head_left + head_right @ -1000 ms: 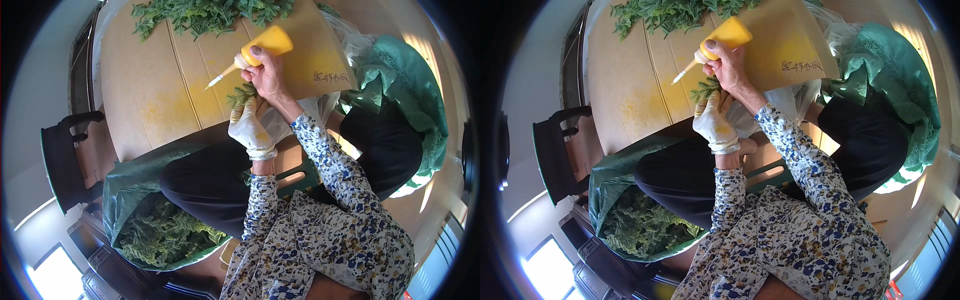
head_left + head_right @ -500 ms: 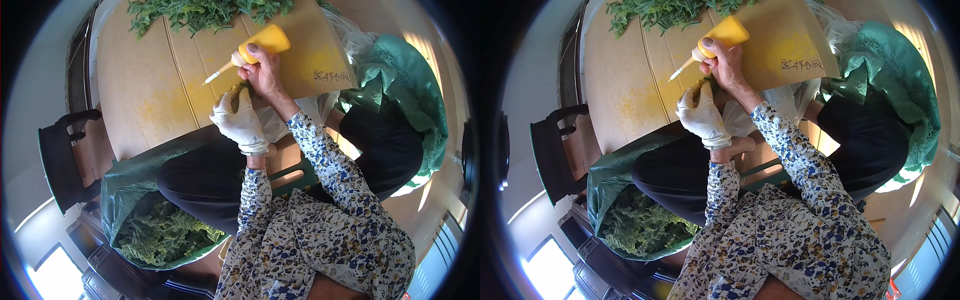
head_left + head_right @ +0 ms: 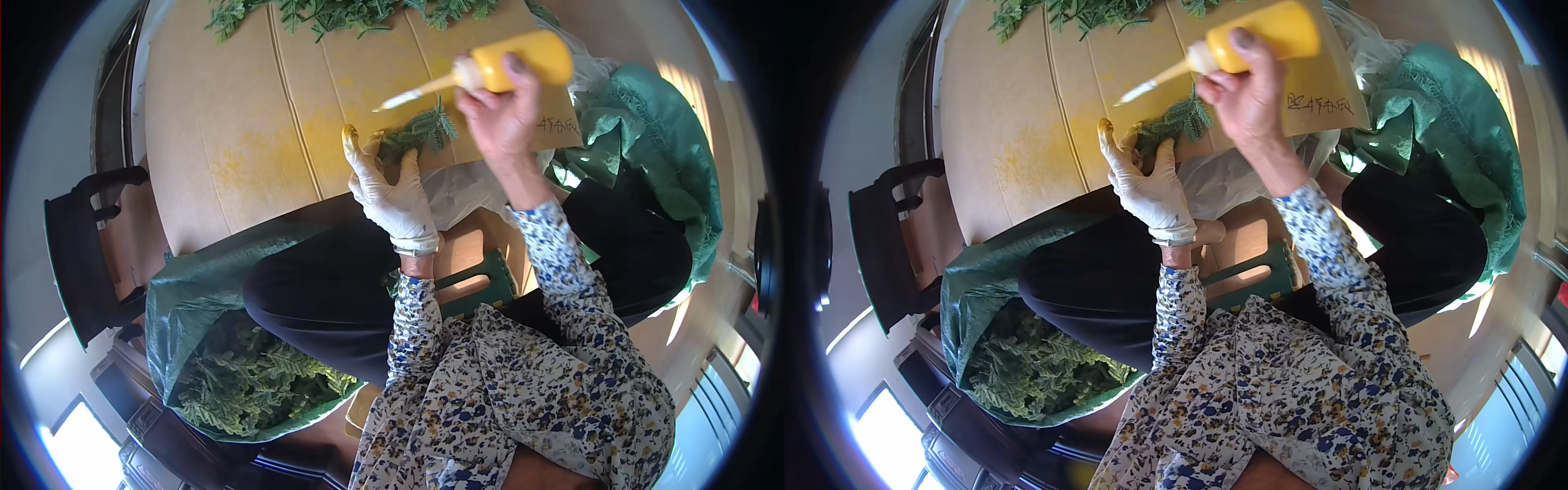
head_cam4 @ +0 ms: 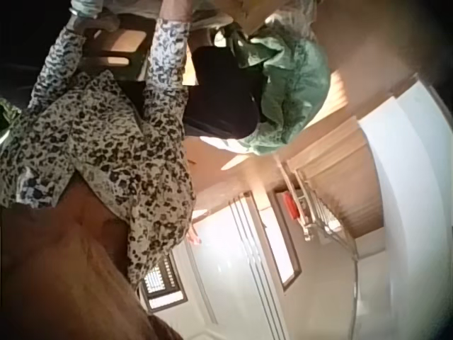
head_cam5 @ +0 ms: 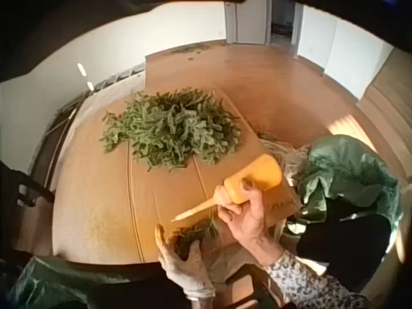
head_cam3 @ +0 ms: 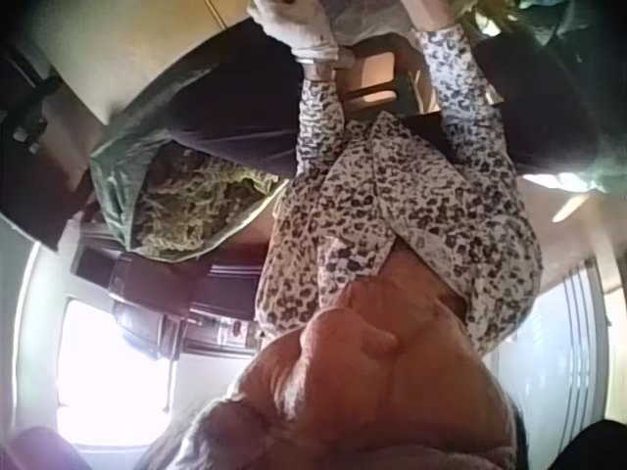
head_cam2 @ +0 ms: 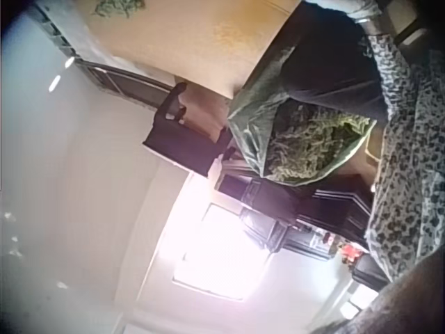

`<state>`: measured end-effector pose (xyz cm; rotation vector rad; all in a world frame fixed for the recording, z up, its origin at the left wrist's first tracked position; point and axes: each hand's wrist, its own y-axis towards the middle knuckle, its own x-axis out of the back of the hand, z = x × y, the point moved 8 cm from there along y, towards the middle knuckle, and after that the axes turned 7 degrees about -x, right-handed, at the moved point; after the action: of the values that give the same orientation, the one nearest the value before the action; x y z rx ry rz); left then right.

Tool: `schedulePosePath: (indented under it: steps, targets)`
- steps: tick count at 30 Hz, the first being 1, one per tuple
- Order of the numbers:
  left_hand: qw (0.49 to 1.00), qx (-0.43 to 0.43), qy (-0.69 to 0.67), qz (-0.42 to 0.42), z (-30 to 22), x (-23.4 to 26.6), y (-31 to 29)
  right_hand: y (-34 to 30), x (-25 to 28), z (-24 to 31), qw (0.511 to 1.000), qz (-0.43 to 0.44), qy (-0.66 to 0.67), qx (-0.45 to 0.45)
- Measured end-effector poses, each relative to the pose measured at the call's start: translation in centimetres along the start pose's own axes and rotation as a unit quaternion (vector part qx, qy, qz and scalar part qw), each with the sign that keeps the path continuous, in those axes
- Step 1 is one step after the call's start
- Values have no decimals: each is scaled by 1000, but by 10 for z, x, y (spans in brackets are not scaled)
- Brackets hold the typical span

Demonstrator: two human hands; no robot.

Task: Applying glue to small green plant sprigs using a squeeze bottle

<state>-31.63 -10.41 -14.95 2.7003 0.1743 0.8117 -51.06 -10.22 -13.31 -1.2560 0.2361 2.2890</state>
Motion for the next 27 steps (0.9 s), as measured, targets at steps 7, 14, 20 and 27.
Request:
schedulePosePath:
  steps: [7, 14, 20, 27]
  targets:
    - [1000, -6, -19, -7, 3, -3, -2, -39, 6, 52, 971, -60, -221, 73]
    - [999, 11, -47, 6, 5, -6, -2, -50, 0, 35, 959, -102, -253, 77]
    - [999, 7, -31, -12, 5, -5, -2, -48, 3, 24, 955, -111, -263, 79]
    - [1000, -11, -21, -18, 3, -4, -2, -47, 0, 19, 941, -101, -313, 75]
